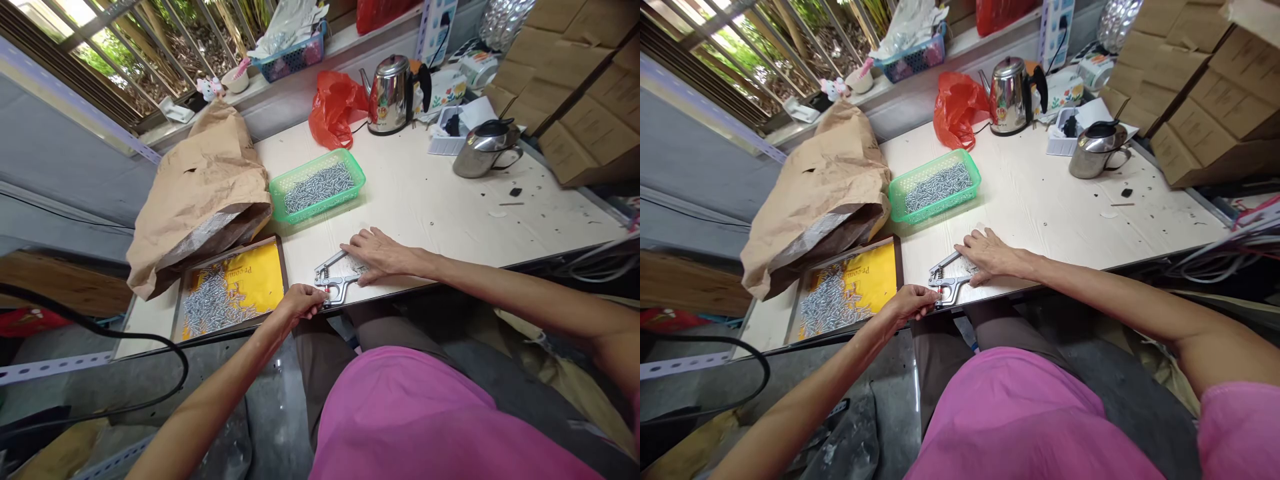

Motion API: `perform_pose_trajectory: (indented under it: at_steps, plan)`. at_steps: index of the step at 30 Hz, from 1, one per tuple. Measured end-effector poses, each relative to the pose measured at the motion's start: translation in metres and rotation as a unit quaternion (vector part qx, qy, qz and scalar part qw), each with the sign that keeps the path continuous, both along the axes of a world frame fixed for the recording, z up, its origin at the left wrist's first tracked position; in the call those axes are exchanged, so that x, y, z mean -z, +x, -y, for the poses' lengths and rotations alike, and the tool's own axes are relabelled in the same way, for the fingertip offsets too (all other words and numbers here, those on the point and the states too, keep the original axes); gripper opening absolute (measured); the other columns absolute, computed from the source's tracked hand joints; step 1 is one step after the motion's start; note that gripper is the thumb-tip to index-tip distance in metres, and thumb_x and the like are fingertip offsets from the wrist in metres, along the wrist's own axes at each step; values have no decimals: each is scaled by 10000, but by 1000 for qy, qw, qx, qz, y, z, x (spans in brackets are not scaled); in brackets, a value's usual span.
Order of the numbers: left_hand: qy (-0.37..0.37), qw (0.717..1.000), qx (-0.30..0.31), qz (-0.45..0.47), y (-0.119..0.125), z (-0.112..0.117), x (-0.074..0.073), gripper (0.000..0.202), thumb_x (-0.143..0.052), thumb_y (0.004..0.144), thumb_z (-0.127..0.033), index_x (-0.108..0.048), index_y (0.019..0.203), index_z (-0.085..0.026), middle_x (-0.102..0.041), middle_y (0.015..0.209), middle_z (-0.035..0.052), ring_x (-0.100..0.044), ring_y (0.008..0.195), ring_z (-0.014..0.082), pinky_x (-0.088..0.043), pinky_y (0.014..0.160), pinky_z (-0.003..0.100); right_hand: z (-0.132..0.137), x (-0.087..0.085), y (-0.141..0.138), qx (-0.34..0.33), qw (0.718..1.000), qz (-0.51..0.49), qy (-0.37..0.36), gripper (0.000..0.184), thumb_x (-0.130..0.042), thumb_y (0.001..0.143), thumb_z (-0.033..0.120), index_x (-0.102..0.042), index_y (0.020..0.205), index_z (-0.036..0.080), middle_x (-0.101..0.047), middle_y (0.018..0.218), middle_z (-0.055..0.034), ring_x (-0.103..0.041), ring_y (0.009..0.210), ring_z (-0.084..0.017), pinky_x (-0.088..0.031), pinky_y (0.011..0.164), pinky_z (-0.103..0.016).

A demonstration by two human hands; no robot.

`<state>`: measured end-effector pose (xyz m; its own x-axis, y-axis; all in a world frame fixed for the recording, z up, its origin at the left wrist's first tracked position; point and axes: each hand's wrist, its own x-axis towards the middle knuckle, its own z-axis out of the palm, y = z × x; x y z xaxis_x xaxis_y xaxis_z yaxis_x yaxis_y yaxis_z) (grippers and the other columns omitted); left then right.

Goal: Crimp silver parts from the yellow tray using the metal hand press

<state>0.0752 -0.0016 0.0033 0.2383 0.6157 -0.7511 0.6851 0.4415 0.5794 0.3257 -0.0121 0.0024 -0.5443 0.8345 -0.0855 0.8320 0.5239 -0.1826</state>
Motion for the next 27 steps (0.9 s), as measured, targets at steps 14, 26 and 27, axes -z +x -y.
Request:
perform_pose_trajectory:
  at_steps: [14,26,27]
  plan:
    - [496,783,368,-77,54,-3,7,632,-712,773,-288,-449,1333,-164,-547,1290,133,-489,1171,279,-435,987,426,17,19,7,27,996,-75,34,707,-731,760,448,-453,1310,101,-558,1162,-169,-481,1074,-312,-358,908,-430]
    - [463,768,439,-60,74,-22,2,382,-688,803,-356,-596,1117,-159,-591,1026,91,-517,996,256,-459,844,373,29,-7,18,44,996,-58,-44,267,-662,838,250,-604,1044,90,-559,1043,-155,-500,980,-254,-421,835,-350]
    - [463,769,438,-53,73,-22,4,349,-683,810,-352,-610,1091,-158,-596,1009,87,-518,981,251,-458,828,365,31,-7,16,45,996,-57,-48,203,-637,855,218,-615,1014,94,-564,1032,-151,-505,981,-246,-415,839,-340]
